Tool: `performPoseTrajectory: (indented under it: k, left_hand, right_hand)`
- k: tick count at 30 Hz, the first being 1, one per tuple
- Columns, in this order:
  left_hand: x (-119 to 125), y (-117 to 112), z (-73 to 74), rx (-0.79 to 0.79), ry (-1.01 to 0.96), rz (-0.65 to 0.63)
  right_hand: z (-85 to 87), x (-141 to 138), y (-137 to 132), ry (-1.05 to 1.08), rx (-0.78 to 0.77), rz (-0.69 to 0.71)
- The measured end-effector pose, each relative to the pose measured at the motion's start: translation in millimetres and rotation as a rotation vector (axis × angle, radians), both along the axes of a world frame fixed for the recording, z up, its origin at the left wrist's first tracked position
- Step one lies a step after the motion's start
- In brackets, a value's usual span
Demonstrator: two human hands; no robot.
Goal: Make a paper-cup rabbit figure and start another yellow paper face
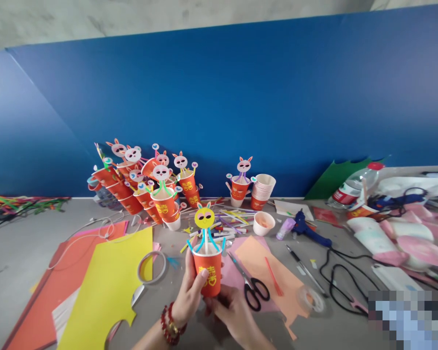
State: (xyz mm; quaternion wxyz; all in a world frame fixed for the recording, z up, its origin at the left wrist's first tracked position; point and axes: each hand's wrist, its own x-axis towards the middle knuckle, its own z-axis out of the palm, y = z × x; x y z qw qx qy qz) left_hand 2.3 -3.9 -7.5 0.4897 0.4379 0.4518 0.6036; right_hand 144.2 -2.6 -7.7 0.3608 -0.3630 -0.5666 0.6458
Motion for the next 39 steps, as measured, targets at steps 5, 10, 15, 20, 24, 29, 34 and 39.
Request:
performPoseTrajectory:
  k: [5, 10, 15, 20, 24, 29, 34, 39]
  left_hand:
    - [-2, 2, -1.3, 0.026, 0.097, 0.049]
    - [-2, 2, -5.0, 0.030, 0.094, 0.056]
    - [-1, 1, -10.2, 0.001, 0.039, 0.070]
    - [0, 2, -6.0, 0.008, 0.042, 0.076]
    - [-2, 2, -6.3, 0.021, 0.028, 0.063]
    - [-3, 1, -8.7, 0.017, 0.044, 0.054]
    - [-2, 1, -5.6, 0.041, 0.082, 0.025]
    - [-2, -1, -5.7, 0.053, 0.114, 0.007]
  right_hand:
    - [-1.7, 1, 0, -0.009, 0.005, -0.003]
    - [-5.7, 0, -1, -0.038, 0.020, -0.009]
    - [-4.8, -1, -2, -0.035, 0.039, -0.003]
    - [-6.3, -1, -4, -0.046, 0.056, 0.001]
    - [-10.7, -1, -5, -0.073, 0.056, -0.002]
    - [-9.4, -1, -4, -0.059, 0.054, 0.002]
    - [-2.2, 0, -2, -0.073, 0.074, -0.032]
    - [-1.8, -2, -3, -0.047, 0.029, -0.033]
